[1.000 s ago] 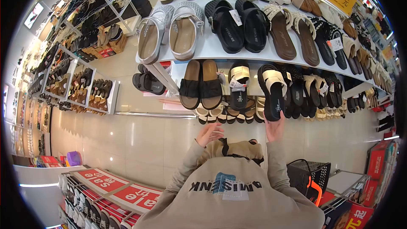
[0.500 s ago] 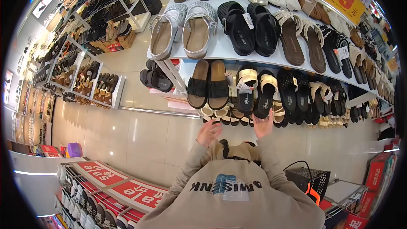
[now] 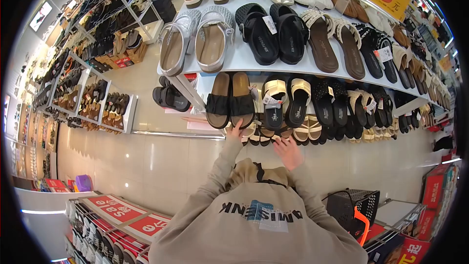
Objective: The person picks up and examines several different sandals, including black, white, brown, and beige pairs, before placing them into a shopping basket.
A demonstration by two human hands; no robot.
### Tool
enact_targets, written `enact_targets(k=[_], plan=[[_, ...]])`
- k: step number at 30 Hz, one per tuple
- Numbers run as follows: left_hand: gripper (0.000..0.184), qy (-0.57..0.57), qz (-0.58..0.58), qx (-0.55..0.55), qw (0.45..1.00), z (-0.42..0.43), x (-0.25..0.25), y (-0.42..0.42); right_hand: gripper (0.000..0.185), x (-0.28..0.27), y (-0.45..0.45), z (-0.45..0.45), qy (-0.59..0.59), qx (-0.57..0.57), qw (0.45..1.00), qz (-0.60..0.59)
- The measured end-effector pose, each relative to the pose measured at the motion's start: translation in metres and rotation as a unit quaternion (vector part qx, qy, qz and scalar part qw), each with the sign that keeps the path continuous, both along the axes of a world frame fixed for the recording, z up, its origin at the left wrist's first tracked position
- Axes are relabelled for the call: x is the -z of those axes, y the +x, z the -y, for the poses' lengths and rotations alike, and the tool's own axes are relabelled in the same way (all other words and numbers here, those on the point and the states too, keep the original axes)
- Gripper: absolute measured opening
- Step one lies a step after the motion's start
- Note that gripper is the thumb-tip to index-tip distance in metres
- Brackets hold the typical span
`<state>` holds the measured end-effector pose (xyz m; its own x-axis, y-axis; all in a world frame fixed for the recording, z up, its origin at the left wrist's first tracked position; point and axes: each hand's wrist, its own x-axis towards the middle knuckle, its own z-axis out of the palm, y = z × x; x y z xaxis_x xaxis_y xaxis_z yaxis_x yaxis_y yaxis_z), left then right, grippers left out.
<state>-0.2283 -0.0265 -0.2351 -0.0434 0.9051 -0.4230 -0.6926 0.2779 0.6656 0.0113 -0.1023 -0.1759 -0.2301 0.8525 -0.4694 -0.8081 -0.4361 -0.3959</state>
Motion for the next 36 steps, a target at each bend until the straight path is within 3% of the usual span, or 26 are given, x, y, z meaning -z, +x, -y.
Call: enact_targets(k=[1,2,3,5,7,9,11,13,15,17,19,22,30,36], plan=[[0.045,0.051,-0.063,0.005,0.997,0.0,0.002,-0.001,0.053,-0.011,-0.007,0.004,-0.001,-0.004,1.0,0.001],[0.043,0.073,-0.127,0.002,0.989,-0.006,0.039,-0.008,0.051,-0.023,-0.012,0.008,0.0,-0.064,0.998,0.026],[0.043,0.075,-0.128,0.001,0.989,-0.001,0.023,-0.007,0.048,-0.036,-0.016,0.01,0.002,-0.122,0.991,0.051],[0.037,-0.112,0.054,-0.049,0.991,0.022,-0.039,0.0,0.048,-0.05,-0.02,0.008,0.036,-0.157,0.985,0.066],[0.032,-0.083,0.074,-0.024,0.994,0.057,-0.058,-0.007,0.047,-0.074,-0.029,-0.001,0.098,-0.234,0.948,0.193],[0.03,-0.062,0.107,0.033,0.992,0.08,-0.077,-0.019,0.046,-0.099,-0.037,-0.009,0.109,-0.242,0.936,0.233],[0.03,-0.051,0.101,0.053,0.992,0.101,-0.069,-0.034,0.043,-0.109,-0.045,-0.016,0.211,-0.22,0.908,0.288],[0.029,-0.038,0.096,0.07,0.992,0.111,-0.072,-0.047,0.04,-0.115,-0.056,-0.021,0.227,-0.187,0.92,0.258],[0.029,0.049,0.135,0.131,0.981,0.116,-0.083,-0.055,0.039,-0.14,-0.068,-0.024,0.282,-0.167,0.9,0.288],[0.031,0.032,0.132,0.12,0.984,0.114,-0.085,-0.055,0.041,-0.156,-0.077,-0.02,0.289,-0.142,0.901,0.29],[0.034,0.101,0.131,0.118,0.979,0.109,-0.101,-0.054,0.044,-0.169,-0.082,-0.017,0.297,-0.108,0.877,0.362],[0.037,0.117,0.113,0.124,0.979,0.108,-0.106,-0.058,0.047,-0.19,-0.087,-0.015,0.311,-0.066,0.869,0.378],[0.038,0.13,0.102,0.166,0.972,0.1,-0.123,-0.066,0.041,-0.181,-0.08,-0.018,0.386,-0.078,0.824,0.408],[0.036,0.113,0.079,0.166,0.976,0.101,-0.12,-0.079,0.036,-0.197,-0.088,-0.016,0.407,-0.01,0.772,0.489]])
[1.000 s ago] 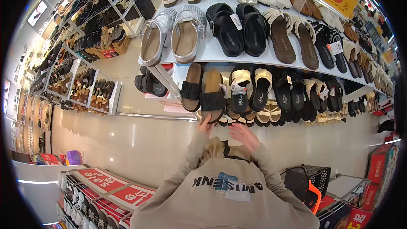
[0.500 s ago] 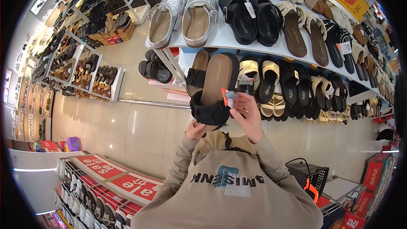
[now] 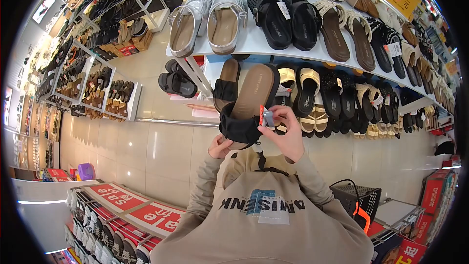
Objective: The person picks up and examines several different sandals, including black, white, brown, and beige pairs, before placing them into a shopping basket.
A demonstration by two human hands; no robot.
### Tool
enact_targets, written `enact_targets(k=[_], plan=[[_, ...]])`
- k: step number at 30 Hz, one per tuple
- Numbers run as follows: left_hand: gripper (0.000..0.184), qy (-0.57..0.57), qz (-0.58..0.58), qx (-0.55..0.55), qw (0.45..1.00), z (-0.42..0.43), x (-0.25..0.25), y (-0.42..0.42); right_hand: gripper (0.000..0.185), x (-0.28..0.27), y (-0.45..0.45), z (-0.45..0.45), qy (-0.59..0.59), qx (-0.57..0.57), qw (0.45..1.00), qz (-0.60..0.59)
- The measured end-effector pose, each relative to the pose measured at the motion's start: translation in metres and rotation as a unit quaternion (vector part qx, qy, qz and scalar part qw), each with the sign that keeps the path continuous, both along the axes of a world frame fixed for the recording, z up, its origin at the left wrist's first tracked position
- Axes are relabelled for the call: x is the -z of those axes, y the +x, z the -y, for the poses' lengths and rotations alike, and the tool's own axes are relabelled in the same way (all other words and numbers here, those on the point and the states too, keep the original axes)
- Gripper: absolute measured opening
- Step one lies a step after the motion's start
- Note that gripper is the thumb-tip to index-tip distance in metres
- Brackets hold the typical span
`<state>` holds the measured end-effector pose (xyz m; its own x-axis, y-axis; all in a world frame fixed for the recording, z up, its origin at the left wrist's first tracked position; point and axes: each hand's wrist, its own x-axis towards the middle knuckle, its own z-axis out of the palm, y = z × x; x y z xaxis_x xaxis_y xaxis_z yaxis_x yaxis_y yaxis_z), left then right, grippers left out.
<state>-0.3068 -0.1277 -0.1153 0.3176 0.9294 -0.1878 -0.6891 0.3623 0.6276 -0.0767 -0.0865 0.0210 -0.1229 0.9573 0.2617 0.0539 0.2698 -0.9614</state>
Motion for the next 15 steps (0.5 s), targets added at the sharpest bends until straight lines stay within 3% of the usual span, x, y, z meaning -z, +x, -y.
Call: enact_targets(k=[3,6,9,15], plan=[[0.037,-0.006,-0.032,-0.016,0.999,0.002,0.004,-0.005,0.034,-0.003,0.0,0.0,-0.097,-0.044,0.994,-0.021],[0.037,-0.003,-0.047,-0.024,0.999,0.001,0.007,-0.009,0.035,0.002,0.003,-0.002,-0.189,-0.189,0.963,-0.027],[0.035,-0.004,-0.049,-0.022,0.999,0.004,0.007,-0.011,0.027,0.003,-0.004,0.001,-0.252,-0.191,0.941,-0.119],[0.039,-0.003,-0.07,-0.002,0.998,0.01,0.005,-0.012,0.018,0.004,-0.005,-0.005,-0.226,-0.166,0.954,-0.105]])
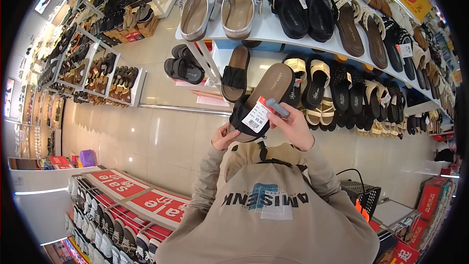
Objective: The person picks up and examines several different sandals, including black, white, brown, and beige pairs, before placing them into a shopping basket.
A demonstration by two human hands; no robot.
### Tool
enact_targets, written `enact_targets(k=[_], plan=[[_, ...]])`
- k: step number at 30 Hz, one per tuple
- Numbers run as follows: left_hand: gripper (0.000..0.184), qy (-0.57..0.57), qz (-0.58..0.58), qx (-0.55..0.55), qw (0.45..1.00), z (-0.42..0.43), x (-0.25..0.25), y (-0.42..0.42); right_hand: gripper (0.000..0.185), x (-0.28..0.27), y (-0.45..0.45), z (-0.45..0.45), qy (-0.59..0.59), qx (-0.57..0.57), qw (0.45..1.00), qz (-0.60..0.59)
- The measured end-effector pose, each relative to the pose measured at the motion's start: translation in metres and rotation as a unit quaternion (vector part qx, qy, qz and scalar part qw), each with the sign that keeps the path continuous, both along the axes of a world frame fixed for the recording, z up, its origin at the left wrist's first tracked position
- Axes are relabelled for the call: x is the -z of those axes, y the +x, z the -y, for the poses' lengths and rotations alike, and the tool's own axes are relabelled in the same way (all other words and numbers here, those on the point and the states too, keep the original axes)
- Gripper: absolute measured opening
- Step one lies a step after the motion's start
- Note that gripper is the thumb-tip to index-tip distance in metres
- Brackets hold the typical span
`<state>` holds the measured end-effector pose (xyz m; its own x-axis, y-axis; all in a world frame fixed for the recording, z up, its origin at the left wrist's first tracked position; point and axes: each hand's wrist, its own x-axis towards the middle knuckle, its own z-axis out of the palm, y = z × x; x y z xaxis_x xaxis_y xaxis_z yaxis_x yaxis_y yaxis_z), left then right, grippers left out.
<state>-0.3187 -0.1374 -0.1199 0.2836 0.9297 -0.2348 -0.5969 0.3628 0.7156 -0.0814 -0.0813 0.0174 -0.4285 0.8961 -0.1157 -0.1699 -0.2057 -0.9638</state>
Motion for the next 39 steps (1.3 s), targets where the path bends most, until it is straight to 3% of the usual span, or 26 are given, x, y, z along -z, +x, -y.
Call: enact_targets(k=[12,14,17,20,22,25,26,27,31,34,38,39], plan=[[0.044,0.0,-0.001,-0.037,0.999,0.01,-0.005,0.002,0.016,-0.006,0.001,-0.01,0.009,-0.019,0.999,0.026],[0.045,0.014,-0.017,-0.036,0.999,0.009,-0.007,-0.003,0.016,-0.002,0.008,-0.012,0.058,0.055,0.994,0.071],[0.046,0.077,-0.125,-0.002,0.989,0.006,-0.029,-0.012,0.022,0.014,0.024,-0.028,0.173,0.276,0.941,0.095],[0.046,0.105,-0.21,0.064,0.97,0.003,-0.051,-0.021,0.026,0.006,0.037,-0.029,0.082,0.162,0.981,0.074],[0.045,0.107,-0.226,0.091,0.964,-0.002,-0.057,-0.022,0.027,0.01,0.045,-0.02,0.059,0.175,0.978,0.101],[0.044,0.115,-0.245,0.05,0.961,-0.014,-0.062,-0.013,0.029,0.026,0.059,-0.011,0.004,0.197,0.973,0.12],[0.042,0.058,-0.206,-0.012,0.977,-0.019,-0.058,-0.007,0.029,0.035,0.065,-0.008,-0.034,0.206,0.971,0.113],[0.04,0.0,-0.167,-0.073,0.983,-0.024,-0.054,-0.002,0.027,0.051,0.069,-0.004,-0.032,0.209,0.973,0.094],[0.031,-0.006,-0.157,-0.15,0.976,-0.037,-0.046,0.016,0.025,0.051,0.073,0.02,-0.01,0.223,0.968,0.114],[0.031,0.008,-0.123,-0.119,0.985,-0.046,-0.046,0.016,0.036,0.054,0.075,0.035,-0.186,0.24,0.949,-0.088],[0.028,0.005,-0.224,-0.08,0.971,-0.061,-0.042,0.005,0.039,0.064,0.074,0.039,-0.222,0.178,0.953,-0.107],[0.027,0.007,-0.245,-0.053,0.968,-0.064,-0.052,0.007,0.037,0.065,0.069,0.039,-0.214,0.226,0.948,-0.072]])
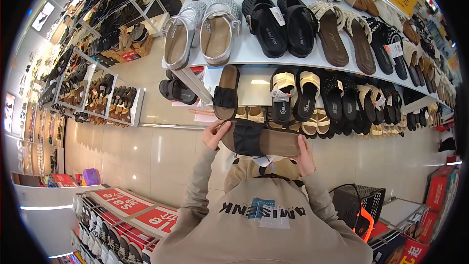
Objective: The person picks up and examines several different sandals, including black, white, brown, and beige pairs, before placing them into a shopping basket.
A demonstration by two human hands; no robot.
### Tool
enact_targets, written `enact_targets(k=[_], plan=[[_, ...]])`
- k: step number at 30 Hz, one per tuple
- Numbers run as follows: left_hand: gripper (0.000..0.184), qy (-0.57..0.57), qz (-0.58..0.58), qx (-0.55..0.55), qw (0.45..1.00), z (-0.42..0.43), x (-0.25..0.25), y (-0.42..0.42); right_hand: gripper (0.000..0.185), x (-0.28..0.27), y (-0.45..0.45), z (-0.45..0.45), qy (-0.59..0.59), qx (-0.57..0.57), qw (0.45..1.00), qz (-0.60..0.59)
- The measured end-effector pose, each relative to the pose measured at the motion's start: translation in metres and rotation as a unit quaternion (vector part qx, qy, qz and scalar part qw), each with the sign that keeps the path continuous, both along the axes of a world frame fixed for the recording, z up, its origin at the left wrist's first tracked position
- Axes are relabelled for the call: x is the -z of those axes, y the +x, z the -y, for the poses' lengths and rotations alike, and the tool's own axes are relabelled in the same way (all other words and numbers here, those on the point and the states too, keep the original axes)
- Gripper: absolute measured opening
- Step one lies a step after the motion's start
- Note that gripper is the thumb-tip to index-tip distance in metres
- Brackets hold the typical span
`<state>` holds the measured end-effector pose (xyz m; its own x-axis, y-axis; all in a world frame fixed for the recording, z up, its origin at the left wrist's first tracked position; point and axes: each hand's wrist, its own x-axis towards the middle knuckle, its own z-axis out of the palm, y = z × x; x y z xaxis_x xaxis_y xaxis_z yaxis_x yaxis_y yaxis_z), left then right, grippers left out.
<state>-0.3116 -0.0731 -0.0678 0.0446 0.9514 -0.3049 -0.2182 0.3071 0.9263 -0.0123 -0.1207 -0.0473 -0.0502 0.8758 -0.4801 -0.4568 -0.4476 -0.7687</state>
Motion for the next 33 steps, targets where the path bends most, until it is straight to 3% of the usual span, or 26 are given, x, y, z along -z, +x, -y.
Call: enact_targets(k=[2,5,8,10,11,13,16,19,20,21,23,24,26,29,33], plan=[[0.028,0.007,0.016,0.039,0.999,-0.001,0.002,-0.003,0.035,0.001,-0.001,0.0,-0.002,0.036,0.998,0.046],[0.032,-0.01,0.106,-0.005,0.994,0.001,0.012,-0.002,0.037,0.0,0.006,-0.001,0.026,-0.023,0.998,-0.045],[0.034,-0.042,0.029,0.003,0.999,-0.003,0.005,0.003,0.042,-0.006,0.005,-0.002,0.004,-0.038,0.998,-0.056],[0.033,-0.065,0.024,0.039,0.997,-0.006,0.014,-0.005,0.047,0.004,0.011,-0.006,0.003,-0.051,0.997,0.058],[0.033,-0.09,0.016,0.081,0.993,-0.009,0.019,-0.008,0.047,0.007,0.016,-0.006,0.006,-0.053,0.997,0.059],[0.039,-0.08,-0.013,0.099,0.992,-0.012,0.036,-0.012,0.049,0.01,0.022,-0.003,0.003,-0.109,0.987,0.118],[0.068,-0.229,0.075,0.124,0.962,-0.016,0.065,-0.02,0.049,0.017,0.022,0.011,-0.038,-0.068,0.997,0.027],[0.068,-0.284,0.001,0.065,0.957,-0.019,0.093,-0.025,0.048,0.023,0.028,0.019,-0.053,-0.052,0.997,-0.035],[0.055,-0.272,0.005,-0.006,0.962,-0.018,0.104,-0.021,0.048,0.026,0.031,0.021,-0.051,-0.044,0.997,-0.041],[0.055,-0.273,0.006,-0.003,0.962,-0.021,0.118,-0.019,0.048,0.028,0.032,0.02,-0.052,-0.041,0.997,-0.04],[0.058,-0.165,0.172,-0.09,0.967,-0.027,0.155,-0.017,0.047,0.029,0.033,0.017,-0.045,-0.056,0.995,-0.073],[0.05,-0.148,0.244,-0.109,0.952,-0.036,0.161,-0.014,0.047,0.028,0.03,0.014,-0.045,-0.054,0.995,-0.072],[0.043,-0.131,0.247,-0.103,0.954,-0.048,0.17,-0.009,0.045,0.025,0.018,0.004,-0.062,-0.063,0.986,-0.142],[0.037,-0.136,0.226,-0.134,0.955,-0.054,0.167,-0.002,0.045,0.014,-0.004,-0.013,-0.014,-0.044,0.998,-0.044],[0.038,-0.126,0.241,-0.157,0.95,-0.034,0.15,-0.003,0.046,0.023,-0.022,-0.036,-0.048,-0.046,0.998,-0.018]])
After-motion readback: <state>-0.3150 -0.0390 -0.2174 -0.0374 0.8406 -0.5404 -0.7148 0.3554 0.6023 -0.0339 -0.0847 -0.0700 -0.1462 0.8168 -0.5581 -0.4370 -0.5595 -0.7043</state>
